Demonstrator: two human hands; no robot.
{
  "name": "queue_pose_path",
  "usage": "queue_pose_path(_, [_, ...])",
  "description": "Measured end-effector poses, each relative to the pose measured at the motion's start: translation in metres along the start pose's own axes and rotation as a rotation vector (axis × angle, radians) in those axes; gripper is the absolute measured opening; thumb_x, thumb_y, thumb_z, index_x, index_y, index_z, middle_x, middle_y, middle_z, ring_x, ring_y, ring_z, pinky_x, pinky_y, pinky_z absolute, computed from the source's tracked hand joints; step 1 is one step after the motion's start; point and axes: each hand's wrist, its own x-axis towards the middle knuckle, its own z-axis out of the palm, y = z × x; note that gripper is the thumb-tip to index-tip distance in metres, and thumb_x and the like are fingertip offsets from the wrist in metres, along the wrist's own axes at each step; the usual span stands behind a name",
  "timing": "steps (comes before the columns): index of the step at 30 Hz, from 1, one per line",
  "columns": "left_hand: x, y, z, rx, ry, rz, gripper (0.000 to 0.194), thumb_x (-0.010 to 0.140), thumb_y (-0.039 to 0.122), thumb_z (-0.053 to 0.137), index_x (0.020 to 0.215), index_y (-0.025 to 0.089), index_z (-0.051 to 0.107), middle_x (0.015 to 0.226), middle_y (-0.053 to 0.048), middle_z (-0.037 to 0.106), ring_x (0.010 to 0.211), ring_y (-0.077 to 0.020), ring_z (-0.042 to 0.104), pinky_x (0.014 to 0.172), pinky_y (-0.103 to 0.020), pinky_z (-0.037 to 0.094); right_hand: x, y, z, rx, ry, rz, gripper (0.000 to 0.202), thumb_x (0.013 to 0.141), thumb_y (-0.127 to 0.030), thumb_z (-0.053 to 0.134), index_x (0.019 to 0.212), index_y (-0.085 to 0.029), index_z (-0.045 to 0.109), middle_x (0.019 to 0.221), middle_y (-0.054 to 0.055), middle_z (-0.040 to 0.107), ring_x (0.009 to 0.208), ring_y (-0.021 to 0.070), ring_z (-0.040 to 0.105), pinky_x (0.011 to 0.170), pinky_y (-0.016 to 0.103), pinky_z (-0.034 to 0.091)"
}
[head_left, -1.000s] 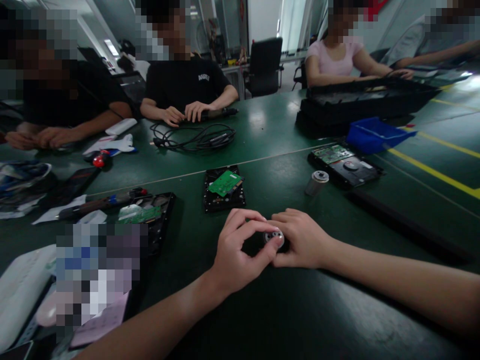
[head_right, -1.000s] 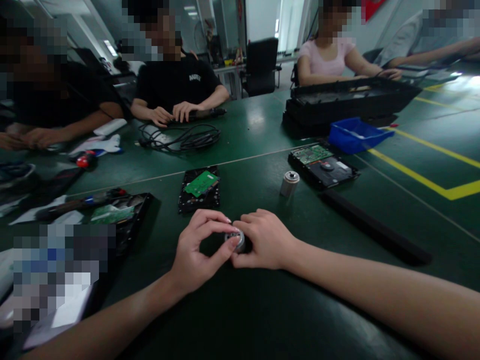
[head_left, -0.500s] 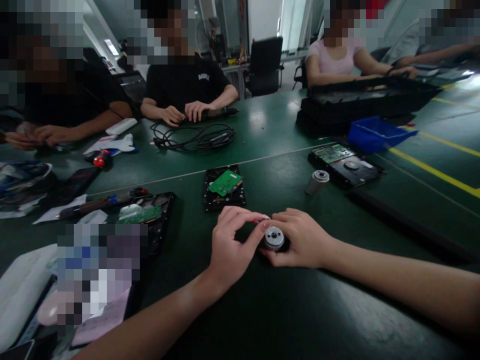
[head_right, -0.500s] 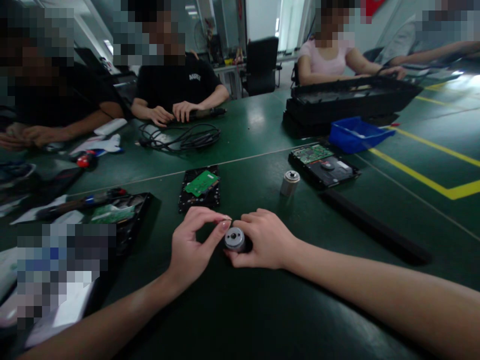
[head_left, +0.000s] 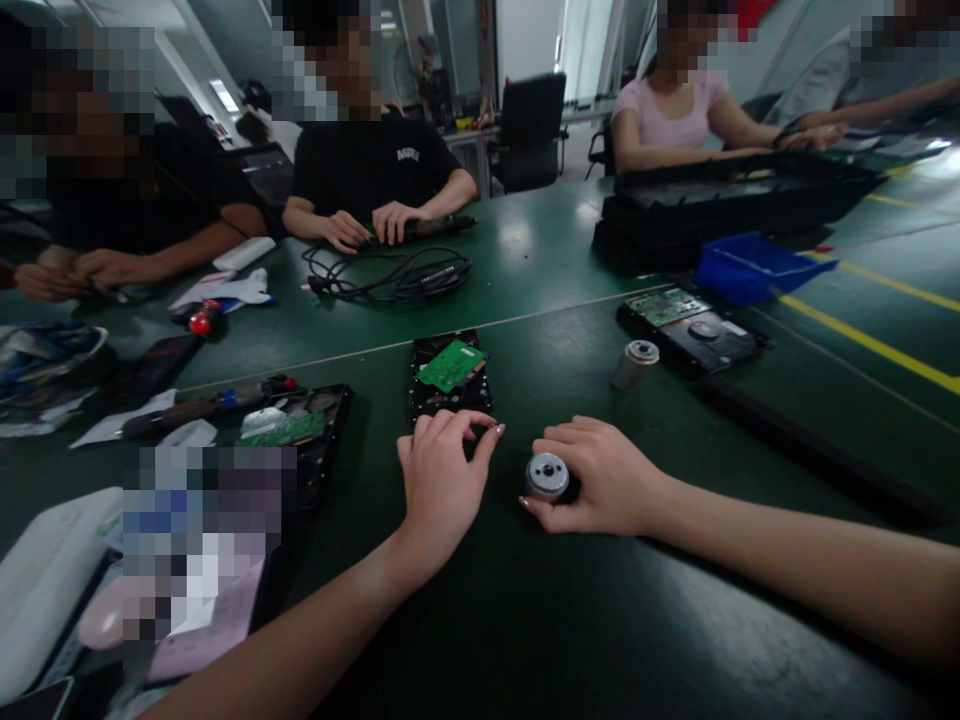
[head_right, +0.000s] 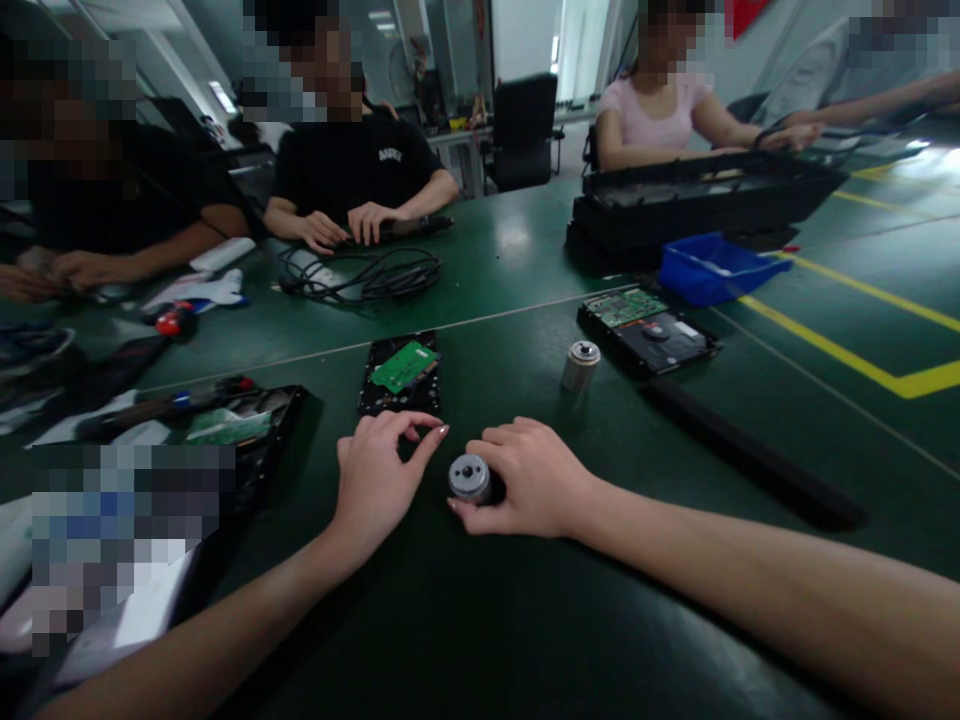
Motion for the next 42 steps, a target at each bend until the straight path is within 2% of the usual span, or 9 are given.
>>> queue_pose_path(8, [-0.001, -0.002, 0.002, -0.021, -0.001, -0.007, 0.013, 0.083, 0.036, 0.062, 0.085, 0.024, 0.065, 0.079, -0.001, 0.062, 0.079, -0.0211, 0.051, 0.067, -0.032, 0.029, -0.001, 0.001, 0.001, -0.006, 0.006, -0.006, 0.033, 0.077, -0.050, 0.055, 0.072, -0.018, 0.054, 0.068, 0.001, 0.057, 0.063, 0.0145, 0.051, 0.063, 0.028, 0.033])
queue_pose_path(12, [0.001, 0.001, 0.001, -0.119, 0.019, 0.031, 0.012, 0.084, 0.034, 0.062, 0.085, 0.023, 0.066, 0.076, 0.001, 0.061, 0.077, -0.0187, 0.052, 0.068, -0.032, 0.033, -0.001, 0.001, 0.001, -0.007, 0.010, -0.007, 0.033, 0.076, -0.050, 0.056, 0.072, -0.018, 0.055, 0.068, 0.001, 0.057, 0.062, 0.0144, 0.051, 0.063, 0.028, 0.033])
queue_pose_path(15, [-0.001, 0.006, -0.004, -0.281, 0.106, 0.156, 0.010, 0.086, 0.029, 0.060, 0.088, 0.021, 0.064, 0.075, 0.000, 0.060, 0.077, -0.0172, 0.052, 0.071, -0.032, 0.038, -0.001, 0.001, 0.002, -0.009, 0.010, -0.001, 0.033, 0.075, -0.051, 0.056, 0.073, -0.017, 0.055, 0.068, 0.002, 0.058, 0.062, 0.0146, 0.051, 0.063, 0.028, 0.032])
queue_pose_path(18, [-0.006, 0.011, -0.008, -0.413, 0.179, 0.369, 0.006, 0.084, 0.025, 0.062, 0.087, 0.019, 0.063, 0.074, 0.000, 0.060, 0.077, -0.0161, 0.052, 0.074, -0.031, 0.041, -0.001, 0.002, 0.003, -0.012, 0.006, 0.001, 0.034, 0.075, -0.051, 0.056, 0.075, -0.017, 0.057, 0.070, 0.003, 0.059, 0.062, 0.0151, 0.051, 0.063, 0.028, 0.032])
queue_pose_path(20, [-0.009, 0.013, -0.009, -0.461, 0.187, 0.488, 0.006, 0.082, 0.024, 0.065, 0.086, 0.019, 0.064, 0.072, 0.000, 0.060, 0.076, -0.0159, 0.052, 0.073, -0.030, 0.042, -0.001, 0.002, 0.004, -0.011, -0.006, -0.004, 0.032, 0.075, -0.049, 0.055, 0.075, -0.017, 0.057, 0.070, 0.003, 0.059, 0.063, 0.0156, 0.052, 0.064, 0.029, 0.032])
queue_pose_path(22, [-0.011, 0.014, -0.009, -0.486, 0.178, 0.542, 0.006, 0.081, 0.023, 0.066, 0.086, 0.019, 0.064, 0.071, 0.000, 0.060, 0.075, -0.0157, 0.053, 0.072, -0.030, 0.042, -0.001, 0.002, 0.003, -0.004, -0.015, -0.010, 0.031, 0.075, -0.048, 0.055, 0.075, -0.017, 0.057, 0.069, 0.002, 0.058, 0.065, 0.0160, 0.053, 0.064, 0.029, 0.032])
queue_pose_path(30, [-0.010, 0.015, -0.009, -0.534, 0.128, 0.606, 0.010, 0.080, 0.021, 0.068, 0.087, 0.019, 0.062, 0.076, 0.000, 0.063, 0.076, -0.0147, 0.053, 0.072, -0.030, 0.043, -0.001, 0.004, 0.005, 0.001, 0.006, -0.033, 0.027, 0.074, -0.046, 0.055, 0.074, -0.019, 0.054, 0.068, 0.000, 0.056, 0.064, 0.0152, 0.051, 0.063, 0.028, 0.029])
queue_pose_path(35, [-0.010, 0.014, -0.008, -0.520, 0.080, 0.594, 0.009, 0.081, 0.024, 0.066, 0.088, 0.019, 0.062, 0.078, -0.001, 0.063, 0.079, -0.0155, 0.054, 0.074, -0.031, 0.043, -0.001, 0.004, 0.005, -0.005, 0.006, -0.034, 0.027, 0.073, -0.045, 0.056, 0.075, -0.019, 0.054, 0.069, 0.000, 0.057, 0.065, 0.0151, 0.051, 0.064, 0.029, 0.030])
queue_pose_path(42, [-0.010, 0.014, -0.007, -0.524, 0.133, 0.576, 0.007, 0.084, 0.025, 0.062, 0.088, 0.019, 0.062, 0.075, 0.000, 0.062, 0.076, -0.0150, 0.053, 0.072, -0.030, 0.044, -0.001, 0.003, 0.004, -0.002, 0.011, -0.035, 0.028, 0.075, -0.046, 0.055, 0.077, -0.018, 0.056, 0.069, 0.001, 0.057, 0.065, 0.0153, 0.051, 0.063, 0.028, 0.030])
